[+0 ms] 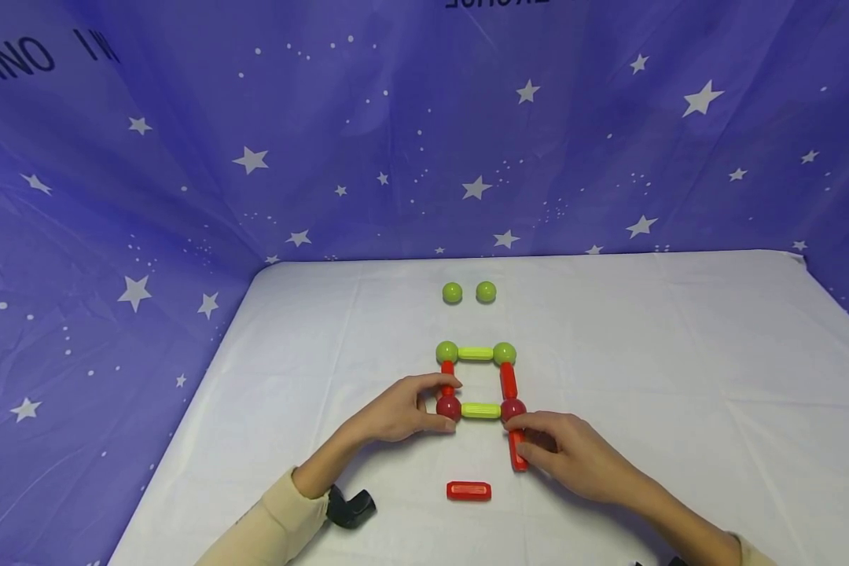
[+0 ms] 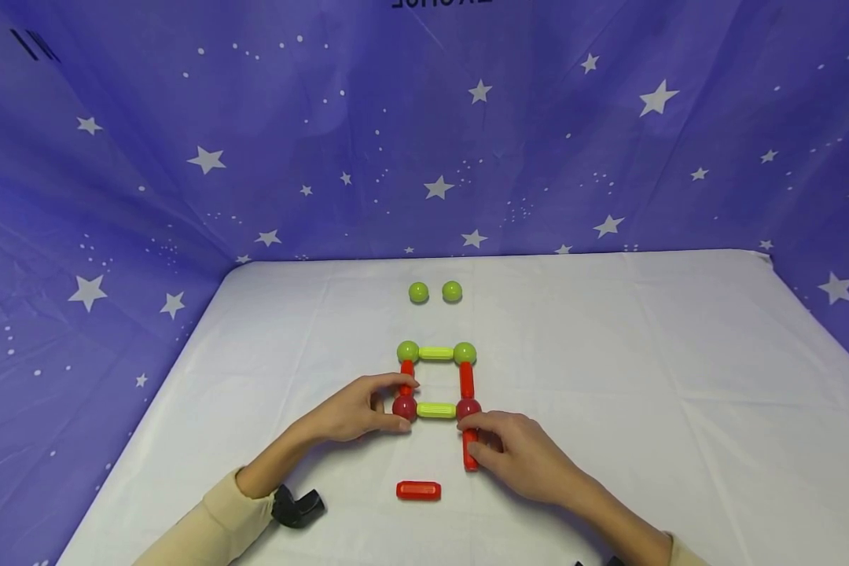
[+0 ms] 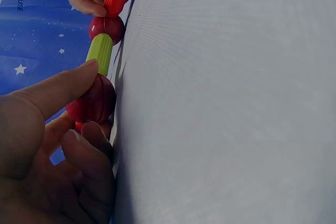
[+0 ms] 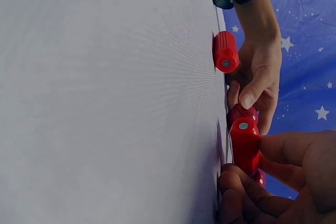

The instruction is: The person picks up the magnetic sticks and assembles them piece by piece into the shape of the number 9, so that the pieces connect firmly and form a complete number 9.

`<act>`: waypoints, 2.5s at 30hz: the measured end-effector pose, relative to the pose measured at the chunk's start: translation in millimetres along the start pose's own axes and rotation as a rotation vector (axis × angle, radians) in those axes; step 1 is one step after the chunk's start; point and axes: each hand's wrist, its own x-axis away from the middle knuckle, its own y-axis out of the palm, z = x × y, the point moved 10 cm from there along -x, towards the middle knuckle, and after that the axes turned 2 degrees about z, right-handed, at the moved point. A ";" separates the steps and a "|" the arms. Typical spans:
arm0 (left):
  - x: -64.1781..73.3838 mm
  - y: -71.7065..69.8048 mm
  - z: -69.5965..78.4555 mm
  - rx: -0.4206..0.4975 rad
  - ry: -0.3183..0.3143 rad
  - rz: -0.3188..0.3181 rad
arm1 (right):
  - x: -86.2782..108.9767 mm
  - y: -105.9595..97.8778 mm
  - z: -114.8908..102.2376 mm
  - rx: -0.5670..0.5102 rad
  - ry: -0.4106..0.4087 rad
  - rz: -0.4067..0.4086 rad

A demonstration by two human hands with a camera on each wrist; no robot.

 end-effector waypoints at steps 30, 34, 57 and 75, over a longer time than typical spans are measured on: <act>-1.7 0.3 -2.1 0.023 -0.005 -0.004 | -114.6 -102.2 10.7 0.031 -0.026 0.334; -0.4 -0.8 -3.0 0.016 -0.010 -0.003 | -137.8 -106.4 21.1 0.028 0.004 0.335; -1.6 -0.3 0.2 0.002 0.022 0.001 | -194.5 -93.5 44.1 0.204 0.121 0.302; -1.5 -1.1 -1.5 0.021 0.023 -0.003 | -193.4 -93.0 47.2 0.182 0.126 0.311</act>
